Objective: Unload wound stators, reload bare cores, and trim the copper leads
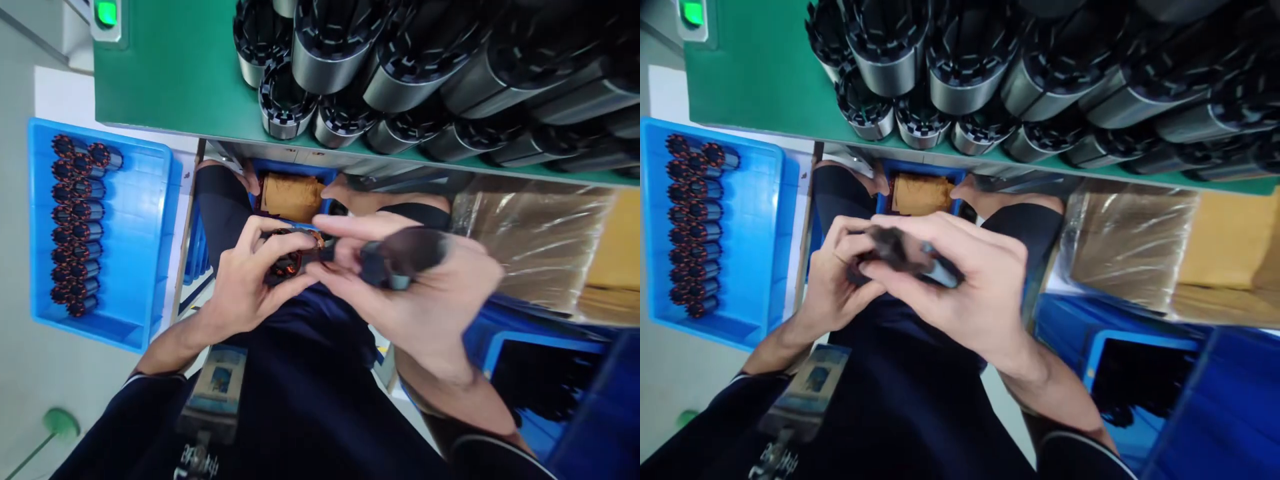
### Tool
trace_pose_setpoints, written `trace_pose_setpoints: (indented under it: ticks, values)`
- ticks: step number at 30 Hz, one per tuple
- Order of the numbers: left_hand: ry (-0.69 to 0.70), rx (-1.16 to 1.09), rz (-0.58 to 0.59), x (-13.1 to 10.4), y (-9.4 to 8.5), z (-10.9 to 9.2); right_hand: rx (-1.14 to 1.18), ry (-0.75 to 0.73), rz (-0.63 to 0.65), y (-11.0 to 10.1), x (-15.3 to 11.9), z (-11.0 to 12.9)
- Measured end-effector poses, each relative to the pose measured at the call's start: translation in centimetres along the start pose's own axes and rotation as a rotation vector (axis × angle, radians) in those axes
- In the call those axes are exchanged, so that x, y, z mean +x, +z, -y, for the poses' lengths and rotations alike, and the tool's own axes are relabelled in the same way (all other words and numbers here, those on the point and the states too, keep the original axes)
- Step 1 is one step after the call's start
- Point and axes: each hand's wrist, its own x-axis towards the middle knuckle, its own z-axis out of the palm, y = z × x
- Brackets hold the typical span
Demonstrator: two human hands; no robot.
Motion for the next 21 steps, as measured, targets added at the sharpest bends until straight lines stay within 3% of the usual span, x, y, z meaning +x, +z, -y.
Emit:
trace_pose_setpoints:
  ticks: [2,4,7,11,15,18,21]
  values:
    - [0.012,0.152,-0.002,0.2,-0.1,-0.1,0.037,-0.004,0.007,0.8,0.2,-0.3]
    - [0.022,0.141,-0.029,0.2,-0.1,-0.2,0.14,0.071,-0.006,1.6,-0.1,-1.5]
    - [0.025,-0.101,-0.091,-0.1,0.7,0.0,0.382,0.258,0.011,2.6,-1.0,-3.6]
    - [-0.174,-0.582,-0.059,-0.4,2.7,0.2,0.539,0.407,0.009,3.8,-1.9,-4.4]
    - [-0.347,-0.826,-0.076,-0.1,3.8,-0.3,0.47,0.369,0.043,4.1,-2.0,-3.5]
    - [-0.424,-0.818,-0.156,0.3,3.8,-0.4,0.295,0.378,0.02,3.1,-2.5,-3.4]
    - [-0.394,-0.71,-0.317,0.6,3.5,-0.1,0.165,0.351,0.062,1.6,-3.6,-3.7]
